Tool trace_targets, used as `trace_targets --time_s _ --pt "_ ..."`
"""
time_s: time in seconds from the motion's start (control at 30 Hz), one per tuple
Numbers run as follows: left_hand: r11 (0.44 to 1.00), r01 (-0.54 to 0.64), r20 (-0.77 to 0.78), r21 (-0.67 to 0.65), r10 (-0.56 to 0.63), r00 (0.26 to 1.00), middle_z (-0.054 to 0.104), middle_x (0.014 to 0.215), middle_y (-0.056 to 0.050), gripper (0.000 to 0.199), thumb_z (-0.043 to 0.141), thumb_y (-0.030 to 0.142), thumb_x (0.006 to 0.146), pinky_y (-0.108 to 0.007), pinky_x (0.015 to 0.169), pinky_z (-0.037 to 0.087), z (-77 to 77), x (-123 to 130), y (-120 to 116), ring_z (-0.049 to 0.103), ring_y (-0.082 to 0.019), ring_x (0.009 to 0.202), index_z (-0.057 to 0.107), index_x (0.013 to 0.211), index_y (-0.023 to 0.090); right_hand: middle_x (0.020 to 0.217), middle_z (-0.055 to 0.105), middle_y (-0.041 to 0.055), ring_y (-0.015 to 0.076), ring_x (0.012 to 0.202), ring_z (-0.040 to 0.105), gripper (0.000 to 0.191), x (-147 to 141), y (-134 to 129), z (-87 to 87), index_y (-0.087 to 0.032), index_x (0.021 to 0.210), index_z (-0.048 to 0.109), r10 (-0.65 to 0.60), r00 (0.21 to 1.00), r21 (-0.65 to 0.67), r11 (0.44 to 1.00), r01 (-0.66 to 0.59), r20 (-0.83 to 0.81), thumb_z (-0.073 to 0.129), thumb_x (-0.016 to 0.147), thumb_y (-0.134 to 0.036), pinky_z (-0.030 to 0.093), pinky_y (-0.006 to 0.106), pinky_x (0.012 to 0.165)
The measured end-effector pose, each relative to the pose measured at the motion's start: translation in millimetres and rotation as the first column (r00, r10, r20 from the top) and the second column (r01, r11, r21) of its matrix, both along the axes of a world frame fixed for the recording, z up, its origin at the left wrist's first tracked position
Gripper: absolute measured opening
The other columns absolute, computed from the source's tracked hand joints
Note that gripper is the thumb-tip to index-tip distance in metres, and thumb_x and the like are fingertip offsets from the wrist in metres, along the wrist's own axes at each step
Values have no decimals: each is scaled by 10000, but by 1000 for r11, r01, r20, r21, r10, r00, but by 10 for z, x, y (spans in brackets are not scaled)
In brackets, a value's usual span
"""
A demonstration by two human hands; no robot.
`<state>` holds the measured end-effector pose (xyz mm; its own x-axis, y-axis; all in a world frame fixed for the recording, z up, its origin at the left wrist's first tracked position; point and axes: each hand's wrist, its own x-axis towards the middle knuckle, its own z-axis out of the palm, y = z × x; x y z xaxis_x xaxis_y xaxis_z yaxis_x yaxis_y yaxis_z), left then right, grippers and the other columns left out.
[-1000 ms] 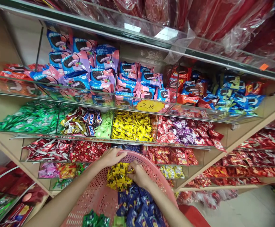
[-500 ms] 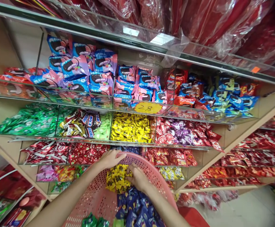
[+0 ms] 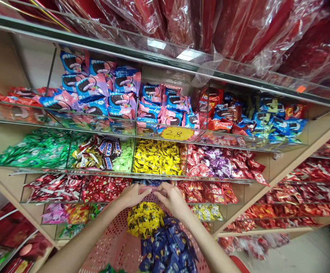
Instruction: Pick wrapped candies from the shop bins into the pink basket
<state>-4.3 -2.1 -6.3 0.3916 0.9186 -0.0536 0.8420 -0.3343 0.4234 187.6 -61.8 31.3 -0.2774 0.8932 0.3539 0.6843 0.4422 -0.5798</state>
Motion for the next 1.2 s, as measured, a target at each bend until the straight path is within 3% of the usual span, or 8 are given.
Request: trace_targets --time_s 0.13,0.27,0.5,0.63,0.87,1.2 --pt "1000 -10 7 14 10 1000 698 972 -71 671 239 737 797 -294 707 447 -36 -13 11 640 -267 921 644 1074 280 803 639 14 141 744 578 147 16 112 339 -200 829 588 31 998 110 994 -25 -58 490 885 -294 398 233 682" --pt "1000 -9 23 21 8 1000 700 959 -73 690 227 748 790 -296 710 447 -62 -21 14 642 -267 913 650 1054 271 821 654 16 137 719 579 161 5 240 485 -200 839 606 -6 998 172 985 15 -55 474 882 -282 399 235 675" --pt "999 -19 19 29 18 1000 702 931 -70 688 221 752 789 -289 709 441 -50 -19 2 646 -264 909 659 1009 268 844 661 14 143 770 598 114 -87 569 514 -200 892 608 -54 998 192 980 60 -34 509 846 -235 406 237 694" --pt "999 0 22 32 -1 1000 703 908 -57 660 213 731 805 -286 690 439 -56 -23 11 649 -258 884 657 991 280 924 655 19 152 861 597 143 -168 722 549 -216 959 603 -114 990 171 980 99 78 532 837 -239 403 244 734" --pt "1000 -2 25 30 1 1000 698 913 -52 652 216 726 806 -285 683 440 -62 -27 17 645 -257 880 661 973 280 1066 592 81 190 821 611 323 -288 759 559 -204 1000 619 -282 867 95 959 267 411 543 829 -467 383 270 643" --pt "999 -7 17 33 6 1000 696 914 -53 652 221 723 805 -276 675 430 -48 -18 18 641 -249 875 661 981 276 1091 582 74 183 852 602 288 -325 734 571 -214 1014 602 -303 848 88 952 294 434 513 850 -433 378 267 654"
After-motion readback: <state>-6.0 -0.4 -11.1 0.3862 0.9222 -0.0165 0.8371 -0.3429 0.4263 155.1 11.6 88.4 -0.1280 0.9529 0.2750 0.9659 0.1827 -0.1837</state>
